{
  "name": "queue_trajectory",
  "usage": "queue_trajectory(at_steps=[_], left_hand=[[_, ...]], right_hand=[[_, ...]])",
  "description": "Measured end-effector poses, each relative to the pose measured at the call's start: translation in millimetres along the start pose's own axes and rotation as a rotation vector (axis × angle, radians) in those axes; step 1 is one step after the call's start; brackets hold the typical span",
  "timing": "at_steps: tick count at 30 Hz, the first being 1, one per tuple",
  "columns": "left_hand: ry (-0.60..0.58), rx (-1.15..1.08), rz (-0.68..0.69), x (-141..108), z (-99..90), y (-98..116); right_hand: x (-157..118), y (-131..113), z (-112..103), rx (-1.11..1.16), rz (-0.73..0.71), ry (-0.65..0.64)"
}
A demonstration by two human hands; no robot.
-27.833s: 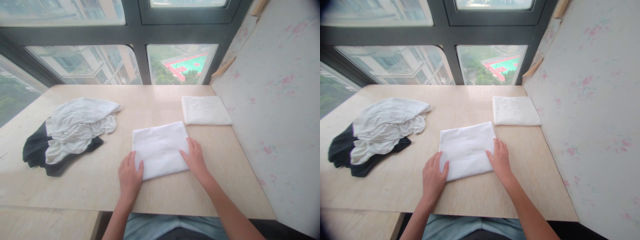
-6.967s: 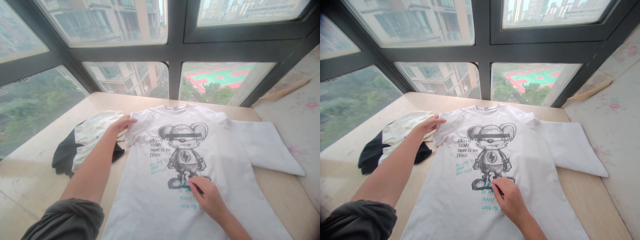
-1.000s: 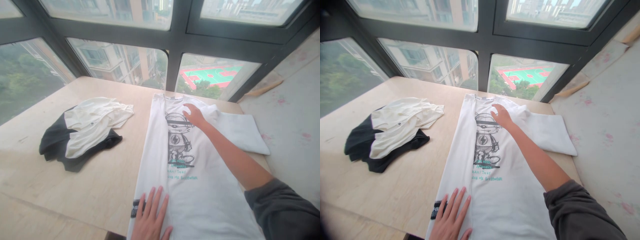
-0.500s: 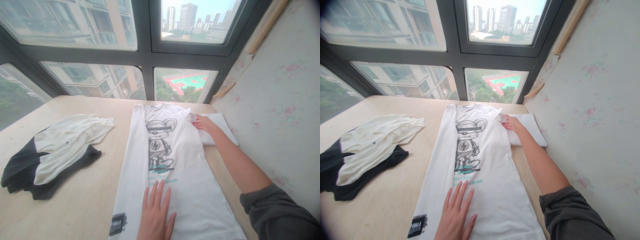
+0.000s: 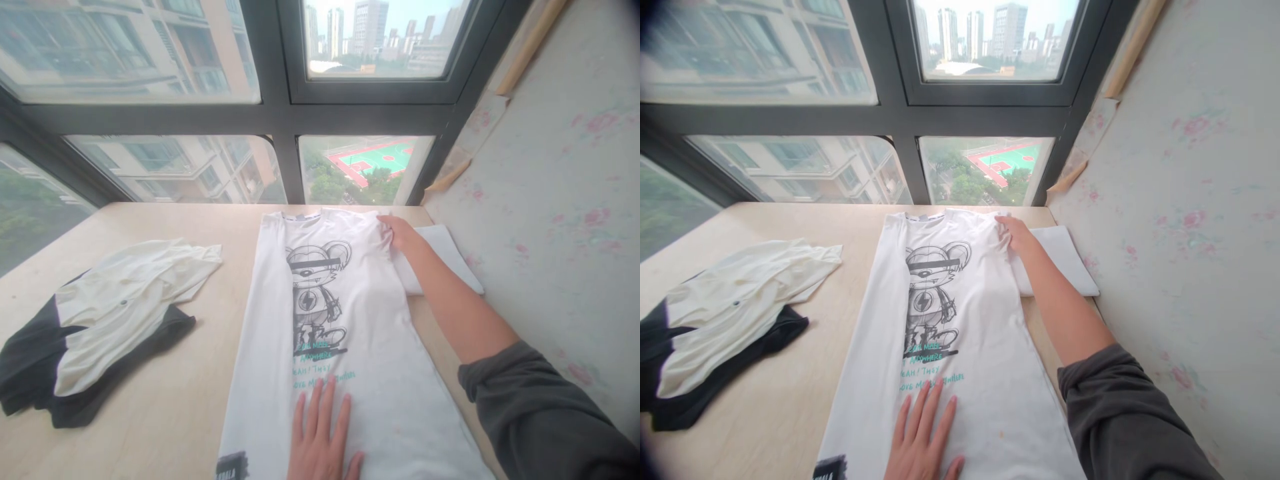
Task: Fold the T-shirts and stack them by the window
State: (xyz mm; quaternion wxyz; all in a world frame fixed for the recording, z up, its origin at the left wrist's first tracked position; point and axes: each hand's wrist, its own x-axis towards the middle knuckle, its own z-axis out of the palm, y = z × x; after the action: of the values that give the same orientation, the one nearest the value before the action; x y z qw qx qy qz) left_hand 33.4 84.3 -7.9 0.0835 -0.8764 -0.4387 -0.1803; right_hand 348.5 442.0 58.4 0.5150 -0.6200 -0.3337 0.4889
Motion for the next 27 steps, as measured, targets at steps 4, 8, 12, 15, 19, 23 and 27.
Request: queue_trajectory(at_steps=[4, 8, 12, 15, 19, 23, 27], left_hand=[[0.018, -0.04, -0.008, 14.6, 8.7, 18.3], [-0.056, -0.123, 0.09, 41.0, 19.2, 59.2], [-0.141, -0.219, 0.188, 53.5, 29.5, 91.0], [-0.189, -0.268, 0.218, 51.7, 33.1, 94.7], [-0.194, -0.277, 0.262, 50.5, 29.3, 85.9], [-0.216, -0.286, 0.273, 54.7, 21.6, 81.7], [-0.205, -0.288, 0.267, 55.3, 21.3, 82.7]], right_hand=[[2.4, -10.8, -19.9, -0.095, -0.092, -0.036], [7.2, -12.2, -36.9, -0.306, -0.137, 0.029], [14.5, -6.3, -45.7, -0.543, -0.197, 0.145], [18.9, -2.0, -49.2, -0.67, -0.217, 0.158], [17.7, -0.5, -52.7, -0.778, -0.193, 0.088], [13.1, -2.9, -54.4, -0.795, -0.233, 0.02], [16.4, -3.9, -53.0, -0.8, -0.256, 0.039]])
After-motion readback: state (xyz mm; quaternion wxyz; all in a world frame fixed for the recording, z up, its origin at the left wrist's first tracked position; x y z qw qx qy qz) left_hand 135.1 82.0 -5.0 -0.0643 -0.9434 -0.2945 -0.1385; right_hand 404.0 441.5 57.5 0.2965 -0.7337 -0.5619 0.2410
